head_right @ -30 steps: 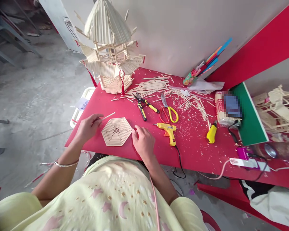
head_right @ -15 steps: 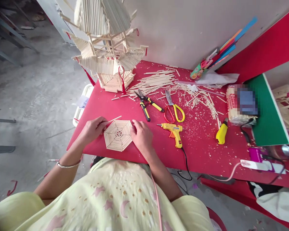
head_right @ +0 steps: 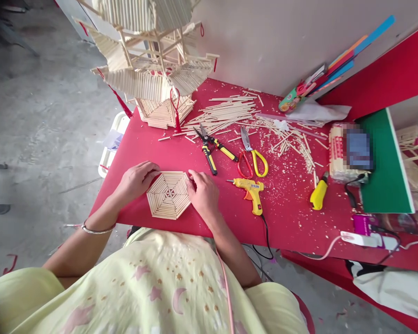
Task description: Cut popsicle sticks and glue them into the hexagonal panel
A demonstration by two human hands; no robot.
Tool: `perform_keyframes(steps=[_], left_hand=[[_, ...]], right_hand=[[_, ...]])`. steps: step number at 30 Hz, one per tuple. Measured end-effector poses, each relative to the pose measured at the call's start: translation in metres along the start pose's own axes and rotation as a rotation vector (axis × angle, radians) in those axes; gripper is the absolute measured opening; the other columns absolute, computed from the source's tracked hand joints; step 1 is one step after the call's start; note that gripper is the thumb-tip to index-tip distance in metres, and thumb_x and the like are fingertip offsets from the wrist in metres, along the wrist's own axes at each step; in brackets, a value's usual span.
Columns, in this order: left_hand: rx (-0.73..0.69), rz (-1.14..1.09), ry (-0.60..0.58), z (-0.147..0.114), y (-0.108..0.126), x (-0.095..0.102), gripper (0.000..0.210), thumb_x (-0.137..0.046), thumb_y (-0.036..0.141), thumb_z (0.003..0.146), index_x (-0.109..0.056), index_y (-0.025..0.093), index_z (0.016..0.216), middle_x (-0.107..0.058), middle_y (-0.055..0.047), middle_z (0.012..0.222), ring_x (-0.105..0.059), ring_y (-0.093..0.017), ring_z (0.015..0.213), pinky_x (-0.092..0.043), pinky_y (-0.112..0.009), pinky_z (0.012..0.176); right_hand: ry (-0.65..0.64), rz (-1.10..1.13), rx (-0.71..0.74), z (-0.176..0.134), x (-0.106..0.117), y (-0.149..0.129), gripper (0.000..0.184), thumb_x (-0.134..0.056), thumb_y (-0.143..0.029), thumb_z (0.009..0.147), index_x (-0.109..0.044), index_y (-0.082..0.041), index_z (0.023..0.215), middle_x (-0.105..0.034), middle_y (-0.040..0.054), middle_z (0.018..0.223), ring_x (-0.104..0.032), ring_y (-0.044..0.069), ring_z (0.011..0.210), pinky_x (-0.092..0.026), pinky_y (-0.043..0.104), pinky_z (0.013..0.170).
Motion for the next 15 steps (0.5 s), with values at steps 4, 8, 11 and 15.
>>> perform_keyframes(steps=[4, 8, 11, 15], left_hand=[[0.002, 0.019, -0.006, -0.0004, -0.0004, -0.0021, 0.027, -0.043, 0.034, 0.107, -0.067, 0.023, 0.103, -0.075, -0.005, 0.104, -0.069, -0.021, 0.093, -0.045, -0.029, 0.073], [-0.002, 0.034, 0.001, -0.0004, -0.0005, -0.0028, 0.029, -0.043, 0.036, 0.107, -0.069, 0.023, 0.104, -0.074, -0.005, 0.103, -0.068, -0.020, 0.090, -0.044, -0.029, 0.070], [-0.004, 0.040, 0.008, -0.0006, -0.0003, -0.0031, 0.030, -0.044, 0.037, 0.107, -0.070, 0.023, 0.103, -0.073, -0.005, 0.103, -0.068, -0.020, 0.089, -0.044, -0.028, 0.069], [0.000, 0.041, 0.014, -0.0005, 0.0004, -0.0034, 0.029, -0.045, 0.038, 0.107, -0.070, 0.023, 0.104, -0.074, -0.005, 0.104, -0.069, -0.020, 0.089, -0.043, -0.028, 0.068]], right_hand=[[-0.007, -0.004, -0.020, 0.0020, 0.0017, -0.0028, 0.034, -0.056, -0.042, 0.107, -0.072, -0.023, 0.131, -0.077, 0.0072, 0.104, -0.072, 0.021, 0.098, -0.056, 0.032, 0.091], [-0.024, 0.004, -0.034, 0.0025, 0.0017, -0.0034, 0.034, -0.055, -0.042, 0.108, -0.071, -0.024, 0.131, -0.076, 0.0068, 0.106, -0.071, 0.020, 0.099, -0.055, 0.031, 0.093], [-0.033, 0.012, -0.041, 0.0029, 0.0008, -0.0031, 0.034, -0.055, -0.042, 0.108, -0.071, -0.024, 0.132, -0.076, 0.0066, 0.107, -0.071, 0.020, 0.100, -0.054, 0.031, 0.093], [-0.049, 0.008, -0.034, 0.0045, -0.0010, -0.0027, 0.033, -0.054, -0.041, 0.108, -0.072, -0.026, 0.132, -0.076, 0.0069, 0.109, -0.071, 0.021, 0.102, -0.054, 0.031, 0.094]])
Point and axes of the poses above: each hand's wrist, its own z-axis towards the middle knuckle, its own x-axis out of the back of the hand, y = z × x, the point moved 1 cm from there along z, towards the middle knuckle
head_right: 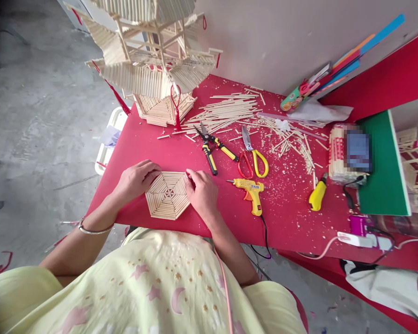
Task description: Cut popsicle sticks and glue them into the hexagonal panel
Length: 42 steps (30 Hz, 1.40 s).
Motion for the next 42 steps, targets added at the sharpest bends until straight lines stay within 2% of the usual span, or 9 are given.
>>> perform_keyframes(steps=[9, 13, 18, 22, 25, 30, 33, 38, 42], left_hand=[[0.047, -0.184, 0.058, 0.000, -0.003, 0.005, 0.023, -0.048, 0.034, 0.104, -0.067, 0.021, 0.101, -0.077, -0.006, 0.100, -0.070, -0.020, 0.090, -0.048, -0.030, 0.077], [0.085, -0.389, 0.062, 0.004, 0.009, 0.018, 0.017, -0.055, 0.035, 0.102, -0.063, 0.021, 0.101, -0.076, -0.004, 0.088, -0.068, -0.018, 0.076, -0.048, -0.029, 0.071], [0.039, -0.945, -0.122, 0.020, 0.038, 0.028, 0.024, -0.066, 0.043, 0.098, -0.060, 0.019, 0.102, -0.075, -0.005, 0.077, -0.070, -0.019, 0.069, -0.052, -0.031, 0.067], [0.068, -1.199, -0.220, 0.033, 0.057, 0.026, 0.035, -0.075, 0.046, 0.092, -0.064, 0.016, 0.105, -0.072, -0.004, 0.078, -0.069, -0.017, 0.066, -0.053, -0.030, 0.065], [0.080, -1.210, -0.242, 0.042, 0.070, 0.023, 0.037, -0.076, 0.050, 0.091, -0.060, 0.017, 0.096, -0.072, -0.003, 0.078, -0.068, -0.015, 0.065, -0.051, -0.027, 0.064], [0.043, -1.142, -0.200, 0.051, 0.079, 0.022, 0.043, -0.071, 0.059, 0.093, -0.052, 0.020, 0.090, -0.061, 0.004, 0.064, -0.055, -0.011, 0.054, -0.045, -0.026, 0.057], [0.004, -1.066, -0.142, 0.054, 0.075, 0.022, 0.045, -0.069, 0.062, 0.094, -0.054, 0.020, 0.089, -0.062, 0.002, 0.066, -0.055, -0.011, 0.057, -0.045, -0.027, 0.059], [-0.050, -0.904, -0.055, 0.063, 0.072, 0.019, 0.037, -0.065, 0.054, 0.099, -0.061, 0.018, 0.090, -0.071, -0.004, 0.077, -0.061, -0.013, 0.070, -0.047, -0.027, 0.068], [-0.092, -0.886, -0.091, 0.074, 0.086, 0.013, 0.035, -0.067, 0.052, 0.097, -0.063, 0.018, 0.091, -0.073, -0.005, 0.079, -0.066, -0.016, 0.073, -0.052, -0.030, 0.073]], right_hand=[[0.033, 0.042, 0.016, 0.000, 0.010, -0.005, 0.035, -0.053, -0.043, 0.108, -0.071, -0.023, 0.132, -0.076, 0.0079, 0.111, -0.072, 0.021, 0.103, -0.056, 0.033, 0.092], [0.132, 0.001, 0.035, 0.004, 0.042, -0.009, 0.037, -0.052, -0.043, 0.108, -0.070, -0.024, 0.134, -0.075, 0.0091, 0.116, -0.072, 0.022, 0.105, -0.057, 0.036, 0.094], [0.225, -0.270, -0.109, 0.026, 0.101, 0.023, 0.038, -0.048, -0.039, 0.108, -0.071, -0.023, 0.133, -0.075, 0.0111, 0.119, -0.068, 0.027, 0.114, -0.054, 0.039, 0.099], [-0.043, -0.574, -0.482, 0.051, 0.134, 0.074, 0.051, -0.054, -0.039, 0.101, -0.059, -0.020, 0.148, -0.071, 0.0187, 0.128, -0.068, 0.034, 0.117, -0.053, 0.044, 0.097], [-0.205, -0.611, -0.591, 0.070, 0.140, 0.098, 0.066, -0.062, -0.042, 0.095, -0.050, -0.019, 0.155, -0.066, 0.0239, 0.135, -0.068, 0.038, 0.120, -0.054, 0.045, 0.094], [-0.206, -0.547, -0.579, 0.097, 0.150, 0.119, 0.084, -0.074, -0.035, 0.085, -0.044, -0.014, 0.160, -0.070, 0.0238, 0.133, -0.068, 0.038, 0.123, -0.053, 0.043, 0.098], [-0.146, -0.506, -0.577, 0.101, 0.166, 0.127, 0.081, -0.067, -0.042, 0.093, -0.038, -0.016, 0.164, -0.068, 0.0206, 0.138, -0.067, 0.035, 0.126, -0.052, 0.042, 0.101], [0.168, -0.024, -0.276, 0.075, 0.170, 0.097, 0.081, -0.072, -0.067, 0.088, -0.049, -0.024, 0.153, -0.074, 0.0090, 0.108, -0.071, 0.027, 0.097, -0.058, 0.040, 0.086], [0.167, 0.691, -0.053, 0.059, 0.141, 0.034, 0.064, -0.076, -0.065, 0.086, -0.059, -0.029, 0.136, -0.071, 0.0017, 0.099, -0.068, 0.017, 0.082, -0.061, 0.033, 0.074]])
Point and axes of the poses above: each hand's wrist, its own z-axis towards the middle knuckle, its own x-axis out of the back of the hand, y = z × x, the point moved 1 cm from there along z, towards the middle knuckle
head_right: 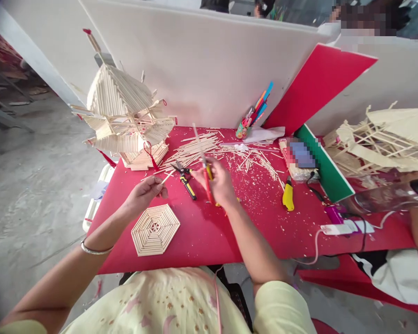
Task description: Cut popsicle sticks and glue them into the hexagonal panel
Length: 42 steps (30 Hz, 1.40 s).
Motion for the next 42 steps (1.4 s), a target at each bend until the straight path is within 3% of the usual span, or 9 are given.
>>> perform_keyframes(steps=[3, 7, 12, 16, 21, 30, 36, 42], left_hand=[[0.006, 0.028, -0.031, 0.007, 0.003, -0.011, 0.035, -0.068, 0.052, 0.096, -0.064, 0.018, 0.088, -0.074, -0.007, 0.082, -0.070, -0.017, 0.076, -0.056, -0.032, 0.076], [0.027, 0.006, -0.042, 0.013, 0.011, -0.016, 0.035, -0.070, 0.052, 0.095, -0.066, 0.017, 0.092, -0.075, -0.008, 0.087, -0.071, -0.017, 0.076, -0.057, -0.032, 0.074], [-0.053, 0.038, 0.094, 0.021, 0.024, -0.016, 0.029, -0.071, 0.047, 0.095, -0.073, 0.018, 0.096, -0.067, -0.003, 0.076, -0.052, -0.010, 0.058, -0.042, -0.025, 0.054], [-0.092, -0.041, 0.177, 0.027, 0.021, -0.011, 0.032, -0.078, 0.048, 0.089, -0.077, 0.018, 0.099, -0.069, -0.003, 0.078, -0.052, -0.011, 0.063, -0.043, -0.026, 0.057], [-0.070, -0.072, 0.190, 0.032, 0.014, -0.002, 0.035, -0.082, 0.050, 0.085, -0.080, 0.020, 0.101, -0.073, -0.005, 0.082, -0.058, -0.013, 0.068, -0.049, -0.027, 0.062], [-0.105, 0.014, 0.228, 0.034, 0.005, 0.010, 0.029, -0.082, 0.047, 0.086, -0.081, 0.021, 0.099, -0.077, -0.005, 0.084, -0.065, -0.017, 0.074, -0.056, -0.031, 0.069], [-0.084, 0.001, 0.216, 0.036, -0.006, 0.014, 0.028, -0.081, 0.044, 0.087, -0.083, 0.021, 0.103, -0.079, -0.007, 0.090, -0.068, -0.017, 0.075, -0.058, -0.031, 0.072], [-0.087, 0.015, 0.227, 0.036, -0.007, 0.012, 0.024, -0.081, 0.042, 0.087, -0.083, 0.021, 0.100, -0.080, -0.006, 0.090, -0.069, -0.017, 0.077, -0.060, -0.031, 0.075]], right_hand=[[0.005, 0.165, -0.015, 0.003, -0.041, -0.014, 0.062, -0.081, -0.063, 0.081, -0.063, -0.029, 0.130, -0.071, 0.0003, 0.093, -0.067, 0.015, 0.076, -0.061, 0.031, 0.069], [0.041, 0.151, -0.001, 0.016, -0.064, -0.017, 0.061, -0.080, -0.060, 0.083, -0.063, -0.027, 0.131, -0.071, 0.0000, 0.089, -0.068, 0.016, 0.074, -0.061, 0.030, 0.069], [0.001, -0.010, 0.092, 0.010, -0.055, -0.018, 0.054, -0.067, -0.061, 0.095, -0.058, -0.029, 0.138, -0.071, 0.0024, 0.097, -0.070, 0.018, 0.083, -0.059, 0.031, 0.072], [-0.037, -0.324, 0.093, -0.012, -0.041, -0.018, 0.060, -0.073, -0.059, 0.092, -0.055, -0.024, 0.137, -0.071, 0.0051, 0.099, -0.069, 0.022, 0.087, -0.056, 0.033, 0.076], [-0.165, -0.557, 0.142, -0.028, -0.048, -0.009, 0.056, -0.066, -0.057, 0.099, -0.057, -0.020, 0.139, -0.072, 0.0126, 0.120, -0.069, 0.024, 0.096, -0.053, 0.033, 0.080], [-0.159, -0.556, 0.154, -0.019, -0.059, -0.005, 0.057, -0.061, -0.059, 0.100, -0.059, -0.019, 0.140, -0.073, 0.0088, 0.104, -0.068, 0.022, 0.087, -0.050, 0.030, 0.074], [-0.223, -0.488, 0.093, -0.021, -0.058, -0.003, 0.056, -0.058, -0.060, 0.102, -0.060, -0.020, 0.142, -0.071, 0.0047, 0.095, -0.065, 0.020, 0.082, -0.049, 0.029, 0.076], [-0.184, -0.505, 0.064, -0.020, -0.062, -0.001, 0.053, -0.062, -0.060, 0.101, -0.064, -0.022, 0.138, -0.073, 0.0031, 0.088, -0.066, 0.018, 0.075, -0.046, 0.026, 0.067]])
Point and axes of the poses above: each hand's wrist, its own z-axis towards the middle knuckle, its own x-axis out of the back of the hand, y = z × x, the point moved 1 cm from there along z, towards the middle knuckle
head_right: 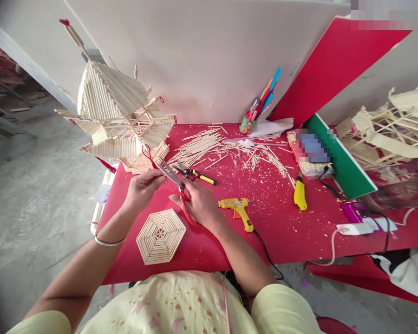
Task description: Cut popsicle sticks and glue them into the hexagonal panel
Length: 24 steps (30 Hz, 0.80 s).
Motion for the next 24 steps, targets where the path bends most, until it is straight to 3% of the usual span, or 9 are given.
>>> perform_keyframes(steps=[5, 18, 24], left_hand=[[0.032, 0.014, 0.030, 0.000, -0.005, -0.002, 0.031, -0.084, 0.046, 0.083, -0.083, 0.020, 0.099, -0.080, -0.006, 0.086, -0.069, -0.018, 0.074, -0.059, -0.031, 0.070], [0.117, -0.060, 0.023, -0.001, -0.012, -0.006, 0.040, -0.088, 0.050, 0.076, -0.085, 0.019, 0.100, -0.079, -0.006, 0.080, -0.065, -0.016, 0.067, -0.057, -0.031, 0.066], [0.053, -0.021, 0.026, -0.001, -0.005, -0.005, 0.035, -0.088, 0.047, 0.076, -0.086, 0.019, 0.097, -0.079, -0.006, 0.081, -0.070, -0.018, 0.072, -0.061, -0.033, 0.074]], right_hand=[[0.009, 0.028, -0.044, 0.001, -0.007, 0.004, 0.045, -0.065, -0.058, 0.099, -0.068, -0.026, 0.131, -0.080, 0.0066, 0.103, -0.077, 0.023, 0.092, -0.051, 0.027, 0.075], [0.002, -0.079, -0.109, -0.002, -0.012, 0.011, 0.049, -0.059, -0.064, 0.100, -0.073, -0.025, 0.125, -0.075, 0.0038, 0.072, -0.072, 0.023, 0.066, -0.040, 0.026, 0.059], [0.043, -0.091, -0.080, -0.004, -0.014, 0.006, 0.045, -0.058, -0.060, 0.102, -0.068, -0.025, 0.129, -0.080, 0.0080, 0.101, -0.076, 0.025, 0.087, -0.047, 0.028, 0.070]])
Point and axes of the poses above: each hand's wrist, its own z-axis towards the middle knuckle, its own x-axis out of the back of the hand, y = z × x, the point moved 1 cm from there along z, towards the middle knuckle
